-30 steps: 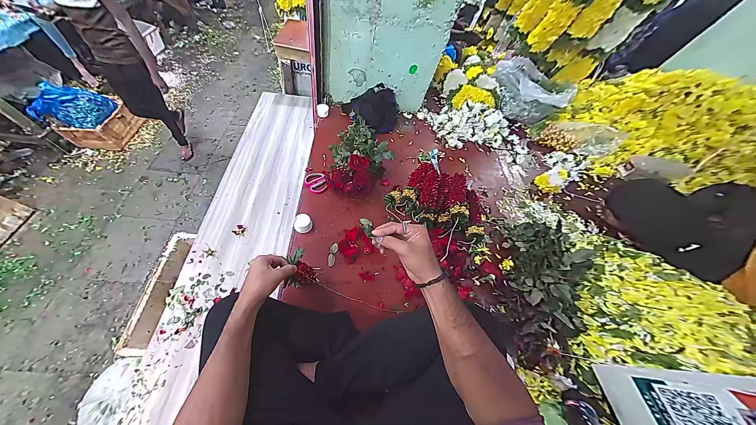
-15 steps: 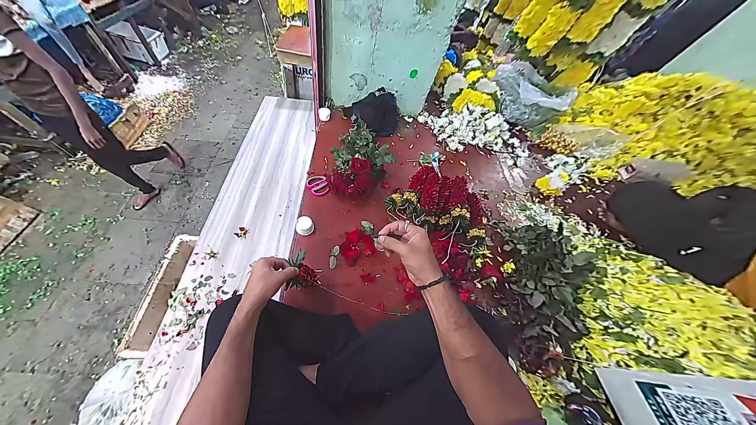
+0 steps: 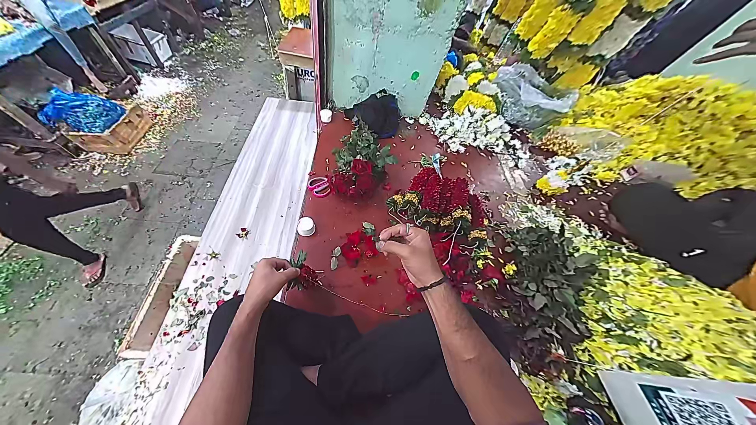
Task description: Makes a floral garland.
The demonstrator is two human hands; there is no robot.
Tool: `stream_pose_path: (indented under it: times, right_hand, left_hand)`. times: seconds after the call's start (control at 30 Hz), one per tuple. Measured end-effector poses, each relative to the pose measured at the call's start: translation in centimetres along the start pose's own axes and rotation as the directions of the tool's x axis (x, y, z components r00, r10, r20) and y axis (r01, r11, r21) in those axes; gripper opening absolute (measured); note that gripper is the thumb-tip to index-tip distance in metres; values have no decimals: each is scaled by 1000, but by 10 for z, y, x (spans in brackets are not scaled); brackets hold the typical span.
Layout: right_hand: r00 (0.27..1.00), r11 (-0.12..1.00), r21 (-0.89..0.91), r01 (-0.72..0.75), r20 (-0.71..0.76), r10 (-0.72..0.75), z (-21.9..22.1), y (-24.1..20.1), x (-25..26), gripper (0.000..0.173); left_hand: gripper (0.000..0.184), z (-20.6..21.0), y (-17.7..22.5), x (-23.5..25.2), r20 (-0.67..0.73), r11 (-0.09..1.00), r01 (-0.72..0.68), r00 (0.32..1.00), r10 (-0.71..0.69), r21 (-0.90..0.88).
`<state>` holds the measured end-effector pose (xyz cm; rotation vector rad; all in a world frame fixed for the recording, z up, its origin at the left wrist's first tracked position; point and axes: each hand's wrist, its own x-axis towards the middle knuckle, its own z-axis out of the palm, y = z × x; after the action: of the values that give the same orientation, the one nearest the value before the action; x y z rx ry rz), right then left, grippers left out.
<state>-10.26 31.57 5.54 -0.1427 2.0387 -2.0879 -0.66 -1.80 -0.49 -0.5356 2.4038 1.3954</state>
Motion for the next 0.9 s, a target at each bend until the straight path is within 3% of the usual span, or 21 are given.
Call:
stream_pose_path:
  times: [0.17, 0.33, 0.5, 0.67, 0.9]
  right_hand:
    - [999, 998, -42, -49, -19, 48, 2, -2, -1, 12]
    - [998, 997, -53, -63, 1, 63, 4, 0, -1, 28]
    - [975, 983, -88, -162, 141, 173, 31, 11, -10, 29]
    - [920, 957, -121, -264, 267, 287, 79, 34, -25, 31]
    - [931, 882, -434, -184, 212, 299, 112, 67, -24, 32]
  left_hand:
    - [19, 0, 1, -1, -8, 1000, -3, 1000, 3, -13]
    - [22, 1, 2, 0, 12, 1000, 5, 1000, -5, 13]
    - [25, 6, 10, -4, 82, 999, 24, 996, -28, 49]
    - [20, 13, 18, -8, 244, 999, -17, 970, 6, 39]
    - [20, 19, 23, -13, 365, 995, -91, 928, 70, 42]
